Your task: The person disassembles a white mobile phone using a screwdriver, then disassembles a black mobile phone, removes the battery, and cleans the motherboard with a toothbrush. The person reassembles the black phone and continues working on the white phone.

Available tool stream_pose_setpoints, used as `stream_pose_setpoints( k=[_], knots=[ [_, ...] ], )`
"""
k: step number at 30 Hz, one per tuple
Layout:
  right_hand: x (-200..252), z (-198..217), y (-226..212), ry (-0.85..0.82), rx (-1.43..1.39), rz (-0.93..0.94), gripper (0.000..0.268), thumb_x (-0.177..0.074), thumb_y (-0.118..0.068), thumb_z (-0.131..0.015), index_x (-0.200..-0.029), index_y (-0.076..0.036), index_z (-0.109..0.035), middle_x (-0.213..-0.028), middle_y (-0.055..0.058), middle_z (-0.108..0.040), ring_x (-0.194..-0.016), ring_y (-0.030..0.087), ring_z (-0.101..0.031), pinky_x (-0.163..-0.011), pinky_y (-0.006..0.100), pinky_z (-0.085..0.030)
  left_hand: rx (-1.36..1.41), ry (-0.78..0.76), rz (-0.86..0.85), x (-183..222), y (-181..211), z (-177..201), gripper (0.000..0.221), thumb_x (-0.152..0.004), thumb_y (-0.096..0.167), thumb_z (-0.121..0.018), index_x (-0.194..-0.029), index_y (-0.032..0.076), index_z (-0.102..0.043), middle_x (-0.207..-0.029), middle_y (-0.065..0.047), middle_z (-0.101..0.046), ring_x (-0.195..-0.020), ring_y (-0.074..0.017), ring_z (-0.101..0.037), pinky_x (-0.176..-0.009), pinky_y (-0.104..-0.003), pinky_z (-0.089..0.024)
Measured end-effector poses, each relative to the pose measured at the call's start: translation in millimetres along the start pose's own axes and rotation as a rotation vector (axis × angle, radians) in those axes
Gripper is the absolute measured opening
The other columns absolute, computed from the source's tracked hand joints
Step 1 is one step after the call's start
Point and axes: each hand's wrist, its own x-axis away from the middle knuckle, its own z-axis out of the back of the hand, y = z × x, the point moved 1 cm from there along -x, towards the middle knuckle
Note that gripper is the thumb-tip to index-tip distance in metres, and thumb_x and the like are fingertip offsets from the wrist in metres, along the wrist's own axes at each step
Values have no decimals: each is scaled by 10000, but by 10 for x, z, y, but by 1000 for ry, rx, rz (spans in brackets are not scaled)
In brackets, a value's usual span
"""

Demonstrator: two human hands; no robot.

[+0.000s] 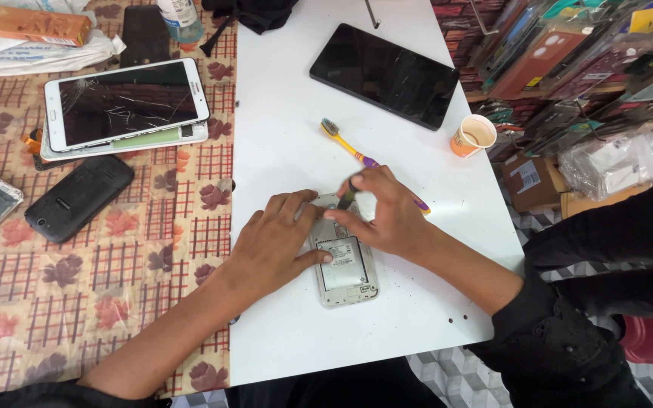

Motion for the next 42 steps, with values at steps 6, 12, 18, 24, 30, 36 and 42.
stream_pose_setpoints(
  k=[6,12,18,24,30,36,42],
  knots=[
    [-58,82,-62,18,-215,-125,600,-997,-169,-701,-1429,-89,-292,-1156,123,-692,-1102,209,-730,-949,364,-621,65,99,6,-30,-64,-57,499,-804,351,-786,-1169,41,-646,-1324,-91,-563,-1213,-294,-539,-948,-448,-508],
    [-77,3,-137,74,136,81,806,-811,-202,-877,-1371,-63,-315,-1060,168,-680,-936,268,-669,-829,372,-558,66,169,2,-41,-72,-111,508,-791,354,-793,-1165,39,-656,-1280,-109,-580,-1187,-294,-555,-944,-447,-506],
    [-42,5,-131,203,-227,60,836,-952,81,-735,-1496,-143,-141,-1207,197,-606,-1063,254,-716,-963,362,-637,26,207,-24,-24,-114,-153,475,-803,337,-768,-1181,68,-667,-1332,-88,-584,-1251,-282,-529,-973,-439,-492],
    [35,27,-148,242,-263,46,881,-945,123,-703,-1501,-172,-87,-1225,206,-590,-1047,250,-728,-911,353,-659,-138,273,69,-64,-217,-91,620,-694,419,-847,-1197,108,-659,-1436,-180,-515,-1379,-378,-411,-954,-570,-421],
    [34,66,-118,230,-274,28,875,-936,125,-711,-1500,-163,-107,-1196,199,-605,-1041,256,-732,-875,336,-669,73,91,195,-104,-282,-76,630,-701,403,-864,-1185,119,-578,-1243,-76,-599,-1243,-258,-522,-980,-480,-396],
    [22,92,-162,193,-290,74,889,-914,119,-729,-1492,-168,-118,-1148,196,-633,-1012,250,-738,-870,337,-669,399,188,155,-103,-344,-92,731,-643,355,-833,-1217,72,-480,-1167,-107,-579,-1085,-272,-617,-911,-420,-540],
    [46,109,-233,111,-366,136,903,-915,109,-745,-1500,-197,-129,-1102,175,-657,-983,242,-750,-887,342,-669,84,317,-11,-98,-365,-156,550,-719,273,-816,-1148,35,-567,-1269,-142,-620,-1259,-326,-505,-988,-502,-445]
  ],
)
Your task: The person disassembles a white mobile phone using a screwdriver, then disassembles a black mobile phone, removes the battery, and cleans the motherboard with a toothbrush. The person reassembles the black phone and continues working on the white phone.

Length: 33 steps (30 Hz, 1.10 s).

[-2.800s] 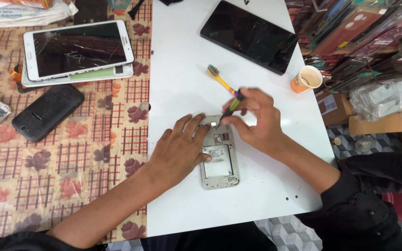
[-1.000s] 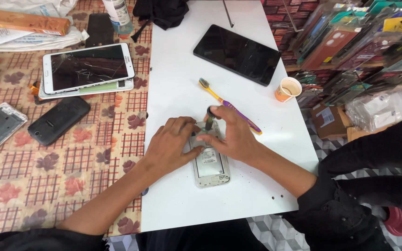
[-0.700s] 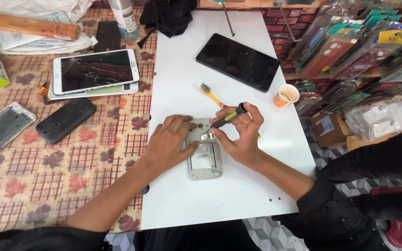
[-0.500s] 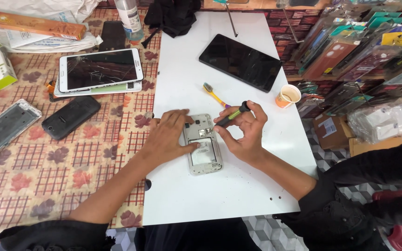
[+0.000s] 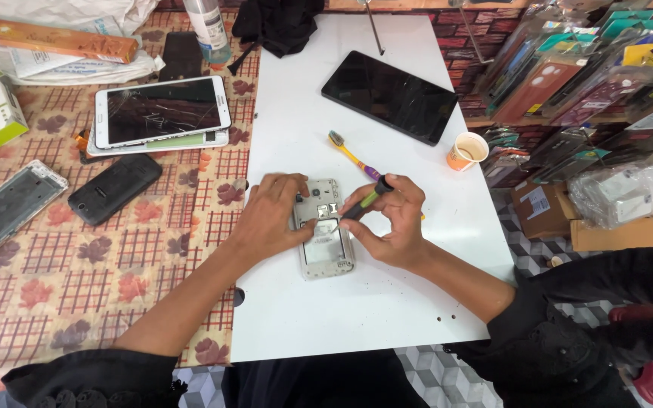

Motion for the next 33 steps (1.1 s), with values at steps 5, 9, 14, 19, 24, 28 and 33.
stream_pose_setpoints(
  k=[5,9,14,19,24,28,33],
  knots=[
    [0,28,-81,-209,-124,73,894,-862,92,-796,-1483,-177,-213,-1037,167,-685,-948,241,-753,-839,339,-651,-158,-51,-25,2,-59,-46,472,-792,340,-754,-1160,75,-624,-1358,-113,-601,-1337,-309,-425,-969,-553,-413],
    [-20,44,-80,-288,-144,84,866,-867,79,-799,-1474,-184,-239,-1058,159,-697,-961,223,-750,-853,344,-632,-199,-46,-32,8,-101,-55,488,-809,366,-746,-1184,73,-638,-1391,-120,-586,-1338,-299,-419,-959,-572,-402],
    [7,14,-52,-273,-105,71,884,-870,70,-806,-1491,-187,-232,-1070,152,-704,-951,219,-756,-850,333,-637,-245,-60,-15,15,-84,-53,493,-832,400,-740,-1201,90,-636,-1389,-103,-583,-1337,-279,-422,-935,-565,-392],
    [54,-2,-43,-275,-105,67,913,-864,66,-813,-1516,-198,-230,-1082,159,-706,-982,220,-759,-858,324,-655,-273,-65,-7,17,-96,67,591,-824,488,-747,-1250,100,-612,-1358,-75,-592,-1317,-264,-447,-938,-572,-370],
    [86,-15,-34,-269,-98,64,924,-854,58,-821,-1516,-202,-232,-1077,162,-705,-992,222,-760,-855,318,-662,-260,-158,87,1,-132,127,712,-795,567,-760,-1302,103,-577,-1326,-45,-599,-1299,-231,-472,-978,-578,-355],
    [99,-32,-37,-261,-81,69,923,-857,58,-816,-1518,-200,-225,-1074,165,-704,-989,223,-761,-857,322,-661,-258,-108,68,2,-132,132,751,-764,571,-782,-1307,98,-571,-1341,-56,-595,-1290,-253,-475,-937,-589,-354],
    [99,-37,-47,-265,-70,58,904,-865,54,-811,-1507,-184,-222,-1061,164,-713,-974,222,-765,-851,325,-657,-236,-142,90,-14,-79,185,782,-756,560,-790,-1358,121,-553,-1309,-71,-619,-1264,-247,-507,-964,-570,-368]
  ],
)
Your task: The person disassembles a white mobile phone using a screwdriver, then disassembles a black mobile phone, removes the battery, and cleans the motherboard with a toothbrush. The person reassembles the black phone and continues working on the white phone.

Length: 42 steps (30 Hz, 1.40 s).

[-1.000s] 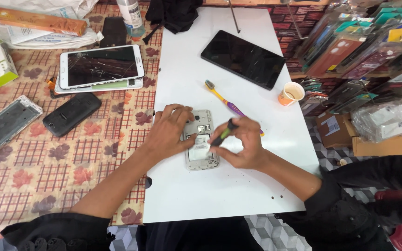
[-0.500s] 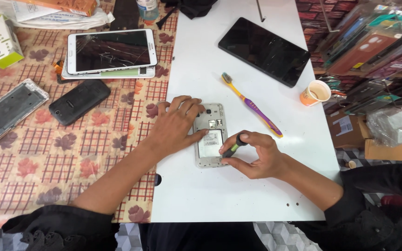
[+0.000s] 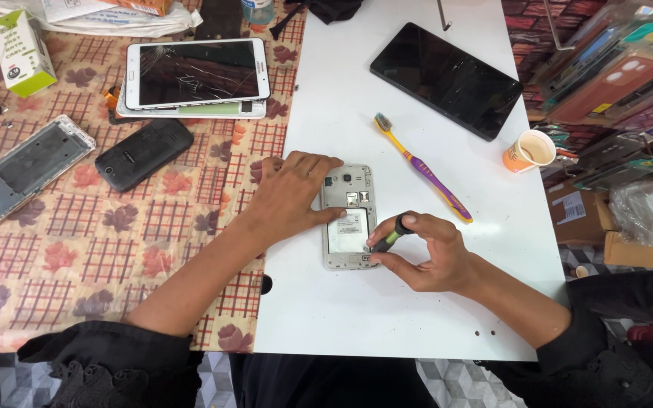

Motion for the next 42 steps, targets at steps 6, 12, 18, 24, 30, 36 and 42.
stream_pose_setpoints(
  k=[6,12,18,24,30,36,42],
  knots=[
    [-25,-1,-47,69,74,30,855,-913,90,-714,-1493,-157,-136,-1038,237,-704,-932,254,-774,-804,316,-660,103,-26,77,-3,-67,206,751,-648,446,-861,-1269,110,-606,-1089,-96,-698,-1032,-263,-634,-856,-512,-459],
    [-53,56,-71,105,153,27,770,-949,71,-678,-1477,-135,-156,-1028,223,-718,-910,261,-783,-813,323,-645,222,319,177,18,-713,610,405,-847,272,-820,-1164,86,-651,-877,-13,-770,-811,-200,-750,-740,-374,-607],
    [17,1,-76,43,156,-113,602,-877,108,-638,-1377,-97,-374,-996,122,-690,-862,212,-698,-779,322,-573,55,252,212,140,-960,648,414,-788,306,-884,-1098,97,-706,-913,-71,-791,-810,-247,-758,-713,-418,-578],
    [-68,-47,-254,-350,394,-32,463,-775,-8,-712,-1224,-113,-668,-1002,47,-669,-812,214,-647,-584,327,-524,-463,172,492,325,-1319,733,505,-743,400,-909,-1152,155,-743,-961,-94,-762,-874,-274,-730,-770,-461,-577],
    [-219,-142,-218,-641,312,-312,333,-789,-323,-810,-1035,-120,-713,-1135,16,-670,-1017,199,-621,-546,292,-550,-678,29,743,547,-1813,771,645,-624,509,-956,-1118,139,-771,-1108,-60,-726,-1091,-292,-673,-818,-469,-571],
    [-121,-197,-202,-648,456,-235,301,-717,-104,-777,-1012,-84,-720,-1156,5,-677,-989,171,-624,-541,257,-554,-440,-210,892,607,-2059,723,806,-596,631,-943,-1141,61,-777,-1104,-140,-768,-1032,-342,-735,-853,-510,-570],
    [-70,-299,-149,-539,574,-113,274,-765,-56,-764,-1034,-79,-714,-1138,11,-674,-939,148,-615,-558,219,-564,-452,-151,800,623,-2102,707,863,-520,593,-980,-1160,60,-752,-1138,-137,-749,-1116,-343,-681,-910,-584,-516]
  ],
)
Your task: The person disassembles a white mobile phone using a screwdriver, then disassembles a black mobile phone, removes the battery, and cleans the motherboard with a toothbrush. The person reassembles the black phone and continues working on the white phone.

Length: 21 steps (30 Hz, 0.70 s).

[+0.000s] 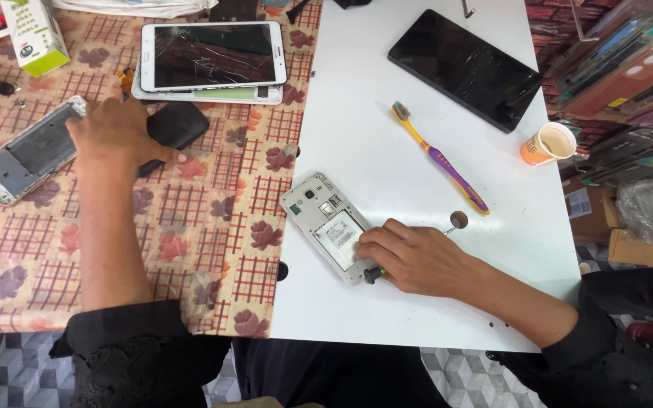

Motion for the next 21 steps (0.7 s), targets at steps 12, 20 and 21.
stream_pose_setpoints(
  k=[12,20,21],
  knots=[
    [-28,-34,-16,71,1,-16,410,-793,-371,-795,-1033,-59,-680,-1154,50,-670,-1052,184,-605,-726,260,-603,511,-208,-433,326,441,525,1030,-409,331,-944,-1268,-47,-522,-1084,-263,-728,-962,-355,-742,-888,-425,-579],
    [-39,-2,-46,97,-20,-56,437,-764,-379,-807,-1022,-53,-669,-1136,47,-659,-1034,196,-604,-730,282,-597,945,-473,-402,628,1196,555,940,-494,495,-892,-1264,36,-607,-1046,-199,-765,-891,-274,-790,-800,-414,-654],
    [-43,6,-55,103,-17,-49,440,-764,-375,-806,-1026,-51,-668,-1139,49,-659,-1032,198,-603,-734,284,-597,1038,-567,-382,660,1277,510,907,-528,522,-856,-1272,61,-619,-1028,-192,-782,-879,-266,-804,-795,-409,-673]
  ],
)
